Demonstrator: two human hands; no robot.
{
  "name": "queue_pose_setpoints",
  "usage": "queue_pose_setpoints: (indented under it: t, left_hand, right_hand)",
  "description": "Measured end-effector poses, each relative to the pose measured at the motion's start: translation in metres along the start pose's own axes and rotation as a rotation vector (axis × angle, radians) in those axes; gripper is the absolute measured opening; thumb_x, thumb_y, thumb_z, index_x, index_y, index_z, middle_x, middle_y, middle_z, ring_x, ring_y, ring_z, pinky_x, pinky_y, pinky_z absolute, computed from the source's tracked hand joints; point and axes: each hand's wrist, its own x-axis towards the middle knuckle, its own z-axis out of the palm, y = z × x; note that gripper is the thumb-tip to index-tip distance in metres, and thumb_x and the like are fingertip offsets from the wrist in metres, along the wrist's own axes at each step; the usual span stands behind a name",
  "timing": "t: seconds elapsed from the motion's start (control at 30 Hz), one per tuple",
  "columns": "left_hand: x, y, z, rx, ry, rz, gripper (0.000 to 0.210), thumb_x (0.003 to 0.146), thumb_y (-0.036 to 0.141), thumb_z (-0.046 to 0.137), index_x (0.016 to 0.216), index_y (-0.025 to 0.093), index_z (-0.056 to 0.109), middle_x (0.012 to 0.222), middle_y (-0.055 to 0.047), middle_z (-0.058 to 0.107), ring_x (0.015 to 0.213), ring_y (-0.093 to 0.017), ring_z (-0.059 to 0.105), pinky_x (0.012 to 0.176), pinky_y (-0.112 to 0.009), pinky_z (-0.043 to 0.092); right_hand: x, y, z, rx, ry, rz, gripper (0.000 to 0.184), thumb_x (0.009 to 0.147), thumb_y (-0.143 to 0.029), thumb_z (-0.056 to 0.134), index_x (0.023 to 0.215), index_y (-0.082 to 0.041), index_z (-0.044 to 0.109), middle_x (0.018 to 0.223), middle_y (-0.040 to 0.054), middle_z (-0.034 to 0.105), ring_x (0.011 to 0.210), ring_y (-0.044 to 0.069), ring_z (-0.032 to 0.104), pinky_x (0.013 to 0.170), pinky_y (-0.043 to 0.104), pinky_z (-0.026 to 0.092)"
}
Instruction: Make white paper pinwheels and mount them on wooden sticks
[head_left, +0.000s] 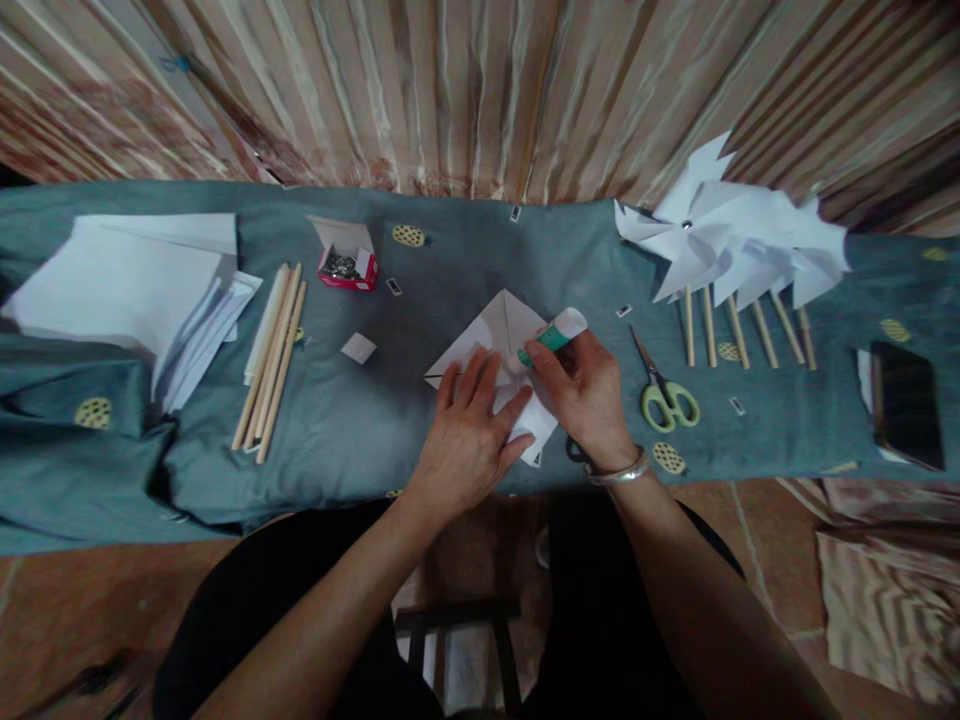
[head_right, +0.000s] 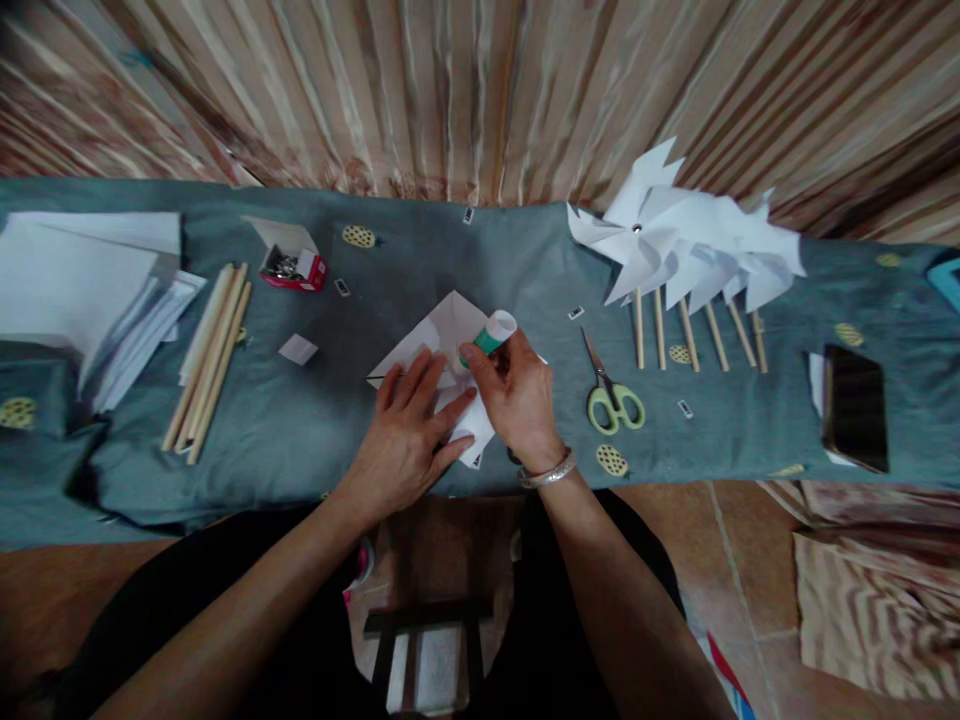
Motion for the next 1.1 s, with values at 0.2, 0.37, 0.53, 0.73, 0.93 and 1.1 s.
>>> queue_pose_setpoints:
  t: [0.2,0.37,0.53,0.73,0.93,1.1]
  left_hand:
    - [0.0,0.001,-0.001,0.028,-0.002,0.0,0.052,0.09,0.049,0.058,0.135,0.022,0.055,0.152,-0.02,0.041,0.146,-0.041,0.028,0.113,-0.065,0.026]
    - [0.0,0.001,-0.002,0.015,0.004,-0.002,0.053,0.093,0.053,0.05,0.136,0.022,0.055,0.152,-0.02,0.042,0.145,-0.04,0.029,0.113,-0.066,0.025]
    - [0.0,0.001,-0.002,0.011,0.01,-0.006,0.053,0.093,0.053,0.049,0.137,0.023,0.053,0.152,-0.018,0.041,0.146,-0.038,0.028,0.113,-0.067,0.024]
    - [0.0,0.002,-0.003,0.022,-0.003,-0.006,0.051,0.094,0.053,0.049,0.136,0.023,0.055,0.151,-0.019,0.043,0.145,-0.039,0.03,0.112,-0.067,0.025]
    - [0.0,0.002,-0.003,0.038,-0.001,-0.01,0.051,0.093,0.053,0.05,0.135,0.025,0.055,0.15,-0.017,0.045,0.145,-0.038,0.031,0.112,-0.067,0.026]
    - [0.0,0.002,-0.001,0.047,0.011,-0.014,0.051,0.092,0.055,0.05,0.134,0.025,0.056,0.15,-0.016,0.046,0.145,-0.037,0.031,0.113,-0.066,0.026]
  right_hand:
    - [-0.001,-0.003,0.001,-0.02,-0.023,-0.034,0.034,0.088,-0.053,0.058,0.094,-0.02,0.059,0.073,0.001,0.065,0.065,0.019,0.06,0.06,0.032,0.044]
    - [-0.001,-0.003,0.002,-0.036,-0.042,-0.082,0.031,0.088,-0.052,0.057,0.095,-0.022,0.058,0.074,0.0011,0.065,0.066,0.02,0.061,0.061,0.034,0.046]
    - [-0.002,-0.006,0.002,-0.079,-0.094,-0.126,0.027,0.09,-0.05,0.055,0.095,-0.023,0.057,0.078,0.0023,0.067,0.068,0.02,0.063,0.063,0.034,0.047]
    - [-0.003,-0.012,0.002,-0.13,-0.121,-0.158,0.032,0.09,-0.055,0.052,0.086,-0.023,0.051,0.067,-0.0002,0.064,0.063,0.019,0.063,0.058,0.031,0.044]
    - [-0.005,-0.016,-0.001,-0.194,-0.171,-0.206,0.022,0.091,-0.047,0.053,0.088,-0.025,0.05,0.069,0.0003,0.062,0.065,0.02,0.063,0.061,0.033,0.046]
    - [-0.007,-0.017,-0.004,-0.252,-0.197,-0.24,0.02,0.093,-0.045,0.052,0.093,-0.025,0.051,0.073,0.0027,0.063,0.068,0.022,0.062,0.064,0.035,0.047]
